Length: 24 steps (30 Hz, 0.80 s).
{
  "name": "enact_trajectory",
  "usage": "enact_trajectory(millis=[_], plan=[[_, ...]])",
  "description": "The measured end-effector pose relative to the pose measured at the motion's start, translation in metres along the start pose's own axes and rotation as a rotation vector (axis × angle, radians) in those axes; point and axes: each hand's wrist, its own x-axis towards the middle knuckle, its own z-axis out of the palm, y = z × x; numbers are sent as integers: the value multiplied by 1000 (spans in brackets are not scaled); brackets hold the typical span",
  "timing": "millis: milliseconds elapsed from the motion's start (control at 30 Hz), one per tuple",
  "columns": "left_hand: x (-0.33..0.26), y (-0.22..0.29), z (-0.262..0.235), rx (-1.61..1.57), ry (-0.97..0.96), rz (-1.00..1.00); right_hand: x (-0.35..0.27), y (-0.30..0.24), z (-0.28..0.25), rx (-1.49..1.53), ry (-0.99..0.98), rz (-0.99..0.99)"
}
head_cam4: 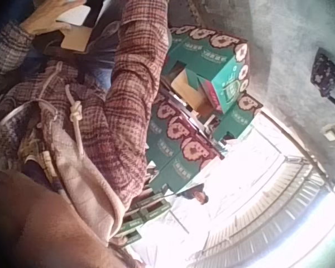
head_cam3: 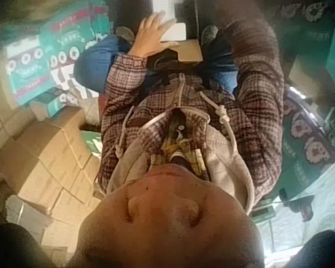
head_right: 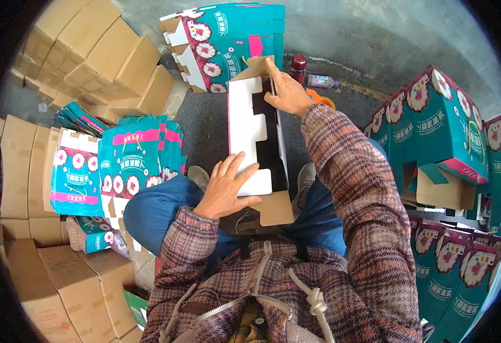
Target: Folding and assembling cardboard packaging boxes for products.
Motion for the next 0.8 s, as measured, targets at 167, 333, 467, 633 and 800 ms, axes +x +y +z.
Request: enact_trajectory(millis=[167, 333, 467, 633, 800], plan=[[-10, 7, 7, -16, -14, 2, -14, 9, -9, 33, 20, 91], [-21, 25, 24, -119, 140, -18, -18, 22, -5, 124, -78, 301], [6, 40, 48, 1, 266, -294, -22, 39, 10, 237, -28, 253], [29, 56, 69, 343, 316, -83, -27, 47, 11, 197, 1, 227], [40, 81, 74, -53, 314, -114, -30, 44, 11, 277, 42, 210]])
